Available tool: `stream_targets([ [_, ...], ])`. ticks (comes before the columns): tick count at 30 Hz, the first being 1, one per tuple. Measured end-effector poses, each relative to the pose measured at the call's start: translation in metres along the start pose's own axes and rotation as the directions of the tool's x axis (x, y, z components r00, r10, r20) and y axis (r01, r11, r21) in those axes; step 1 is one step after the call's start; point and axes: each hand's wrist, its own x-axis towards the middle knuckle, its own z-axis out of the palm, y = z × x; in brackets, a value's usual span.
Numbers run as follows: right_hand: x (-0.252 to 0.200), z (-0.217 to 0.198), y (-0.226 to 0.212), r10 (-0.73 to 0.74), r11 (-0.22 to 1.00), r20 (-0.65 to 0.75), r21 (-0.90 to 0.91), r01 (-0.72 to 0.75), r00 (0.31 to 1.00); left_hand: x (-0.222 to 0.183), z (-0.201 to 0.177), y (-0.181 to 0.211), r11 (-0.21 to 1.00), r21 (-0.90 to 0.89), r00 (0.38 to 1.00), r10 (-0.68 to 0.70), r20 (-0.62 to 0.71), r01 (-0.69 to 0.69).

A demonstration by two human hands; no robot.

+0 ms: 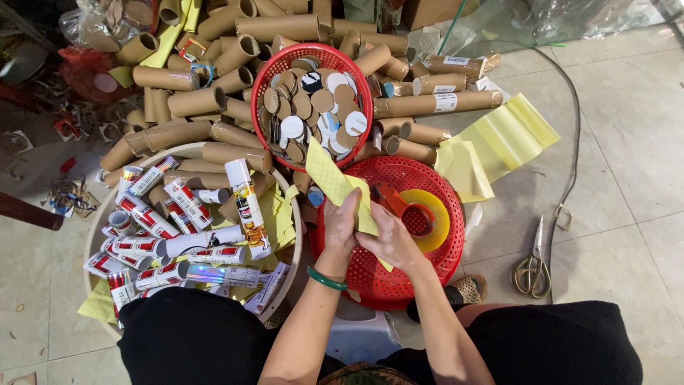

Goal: Applying labels and sealing paper tubes for canisters in a manufacturing setting.

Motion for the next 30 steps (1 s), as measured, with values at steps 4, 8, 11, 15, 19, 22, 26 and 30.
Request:
stream_targets([
  [4,-0.005,0.011,0.022,0.046,0.974,-0.023,-0.22,-0.05,0.999,0.004,-0.002,-0.005,0.999,-0.003,0.997,0.035,-0.065,-0.035],
  [8,-0.005,0.007,0.053,0.31,0.921,0.225,0.171,-0.35,0.924,0.012,-0.016,0.002,0.999,0.013,0.987,-0.04,0.154,0.038],
  [11,-0.012,-0.005,0.057,0.305,0.629,0.431,0.579,-0.519,0.849,-0.002,-0.009,0.019,0.994,0.02,0.928,-0.111,0.357,0.111],
  [15,-0.014,-0.006,0.079,0.374,0.746,0.33,0.449,-0.492,0.867,-0.008,-0.009,0.02,0.99,0.125,0.859,-0.01,0.512,-0.063],
  [19,-0.004,-0.028,0.051,0.224,0.843,0.1,0.479,-0.244,0.969,-0.016,0.002,0.043,0.774,0.447,0.81,0.142,0.569,-0.449],
  [22,-0.012,-0.03,0.086,0.397,0.54,-0.009,0.811,-0.225,0.918,-0.016,0.0,0.053,0.427,0.636,0.735,0.109,0.669,-0.642],
  [26,-0.031,-0.029,0.124,0.304,0.423,0.08,0.882,-0.209,0.949,-0.019,-0.007,0.054,0.326,0.647,0.669,-0.055,0.741,-0.69],
  [30,-0.005,-0.053,0.061,0.145,0.533,0.293,0.781,-0.324,0.945,-0.02,-0.013,0.055,0.187,0.658,0.648,-0.117,0.753,-0.73],
])
